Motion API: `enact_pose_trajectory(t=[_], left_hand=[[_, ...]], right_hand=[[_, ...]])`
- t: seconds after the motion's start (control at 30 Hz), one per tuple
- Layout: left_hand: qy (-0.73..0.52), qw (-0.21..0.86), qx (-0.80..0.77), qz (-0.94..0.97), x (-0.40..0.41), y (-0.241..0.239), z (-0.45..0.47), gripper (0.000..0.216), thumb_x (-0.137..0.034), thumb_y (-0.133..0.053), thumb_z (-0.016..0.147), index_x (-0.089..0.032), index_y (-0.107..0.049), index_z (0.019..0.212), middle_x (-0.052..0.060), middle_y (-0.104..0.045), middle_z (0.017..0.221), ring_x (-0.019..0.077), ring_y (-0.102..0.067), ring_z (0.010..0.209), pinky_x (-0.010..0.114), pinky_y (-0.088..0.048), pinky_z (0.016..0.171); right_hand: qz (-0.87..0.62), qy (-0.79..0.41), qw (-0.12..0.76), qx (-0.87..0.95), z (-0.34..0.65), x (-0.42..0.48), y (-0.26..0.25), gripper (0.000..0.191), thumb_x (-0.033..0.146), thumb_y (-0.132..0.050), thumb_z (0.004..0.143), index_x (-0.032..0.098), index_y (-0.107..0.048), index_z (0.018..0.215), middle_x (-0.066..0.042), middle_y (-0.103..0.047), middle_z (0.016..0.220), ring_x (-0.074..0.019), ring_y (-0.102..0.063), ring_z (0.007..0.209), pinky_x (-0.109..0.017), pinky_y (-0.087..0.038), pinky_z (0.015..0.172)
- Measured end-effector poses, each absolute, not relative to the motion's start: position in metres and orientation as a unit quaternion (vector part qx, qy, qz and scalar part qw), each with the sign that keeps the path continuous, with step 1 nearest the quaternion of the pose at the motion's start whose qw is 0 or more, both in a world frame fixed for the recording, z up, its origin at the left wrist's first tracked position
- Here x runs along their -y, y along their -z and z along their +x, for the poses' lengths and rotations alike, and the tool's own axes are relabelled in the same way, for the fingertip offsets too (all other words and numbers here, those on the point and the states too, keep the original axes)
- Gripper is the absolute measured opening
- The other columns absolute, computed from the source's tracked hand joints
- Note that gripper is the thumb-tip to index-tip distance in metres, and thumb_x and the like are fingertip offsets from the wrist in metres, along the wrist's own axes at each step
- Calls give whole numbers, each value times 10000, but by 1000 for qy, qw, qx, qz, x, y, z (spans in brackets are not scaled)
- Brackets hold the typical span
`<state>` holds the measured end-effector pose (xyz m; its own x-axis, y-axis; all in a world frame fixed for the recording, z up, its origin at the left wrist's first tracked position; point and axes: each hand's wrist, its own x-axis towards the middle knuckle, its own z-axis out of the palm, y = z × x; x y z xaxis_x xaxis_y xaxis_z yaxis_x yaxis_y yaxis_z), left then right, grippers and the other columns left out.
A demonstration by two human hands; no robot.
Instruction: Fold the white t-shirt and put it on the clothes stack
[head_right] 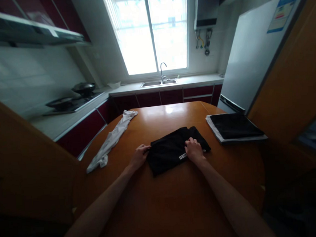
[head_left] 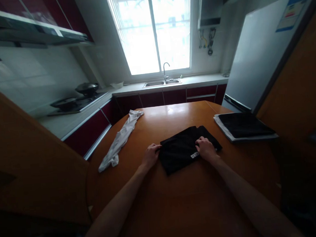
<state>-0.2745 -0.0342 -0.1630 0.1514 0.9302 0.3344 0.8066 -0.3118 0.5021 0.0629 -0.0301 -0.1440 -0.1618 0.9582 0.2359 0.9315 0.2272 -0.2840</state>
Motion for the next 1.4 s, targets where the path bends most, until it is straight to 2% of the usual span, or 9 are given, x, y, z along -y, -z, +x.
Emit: enact_pose_trajectory(t=[0.13,0.27,0.47,0.63,0.77,0.93,1.17,1.27,1.4], left_hand=[[-339,34,-622,705,35,148,-294,210,-111,-527,805,-217,-700,856,71,-623,937,239,-618,951,363,-502,908],[-408,69,-618,668,44,137,-304,216,-53,-471,735,-210,-587,828,40,-612,879,205,-607,867,334,-496,842],[-351,184,-517,759,70,120,-293,392,-153,-561,787,-200,-638,1168,17,-597,935,181,-596,872,317,-494,853],[-283,172,-498,801,88,102,-269,534,-431,-749,810,-234,-646,1296,51,-613,1035,210,-603,899,326,-498,822],[-251,171,-471,828,109,87,-237,848,-456,-819,752,-299,-455,1502,29,-681,1020,223,-637,864,315,-491,777],[-177,175,-425,870,125,75,-215,288,-202,-632,853,-304,-716,1108,47,-746,949,241,-700,883,297,-473,762],[-448,223,-486,717,65,24,-249,373,-101,-456,786,-201,-685,1063,-5,-662,691,165,-628,661,259,-472,648],[-625,150,-442,626,42,-25,-261,376,-135,-451,829,-201,-653,1140,-13,-667,728,162,-645,715,257,-488,674],[-615,161,-400,660,45,-77,-263,242,-176,-506,859,-185,-671,1036,-20,-648,706,152,-643,677,259,-499,657]], right_hand=[[-571,-174,195,778,57,41,122,248,386,-604,936,230,-755,815,-56,-726,783,-210,-674,734,-296,-466,671],[-559,-158,275,766,47,49,116,220,393,-642,923,230,-745,1029,-59,-750,959,-216,-691,883,-297,-484,758],[-514,-122,182,829,33,64,125,175,270,-702,890,240,-745,1057,-74,-697,1055,-237,-666,994,-309,-483,826],[-488,-118,280,818,28,76,103,130,184,-617,912,236,-734,935,-54,-646,1026,-195,-638,882,-307,-486,792],[-305,-195,365,858,21,95,81,111,220,-664,900,260,-749,959,-60,-670,1022,-218,-618,990,-349,-493,885],[-194,-404,332,830,17,104,78,204,411,-729,875,224,-768,945,-38,-741,918,-202,-670,855,-314,-529,779],[-477,-312,595,567,59,28,130,409,533,-539,896,170,-725,877,-81,-712,793,-203,-650,723,-297,-511,639],[-532,-294,606,513,81,-1,162,406,538,-556,837,161,-704,811,-88,-696,755,-203,-638,685,-306,-508,631],[-556,-314,576,510,93,-15,186,418,564,-574,787,165,-689,740,-86,-688,687,-208,-631,635,-322,-511,627]])
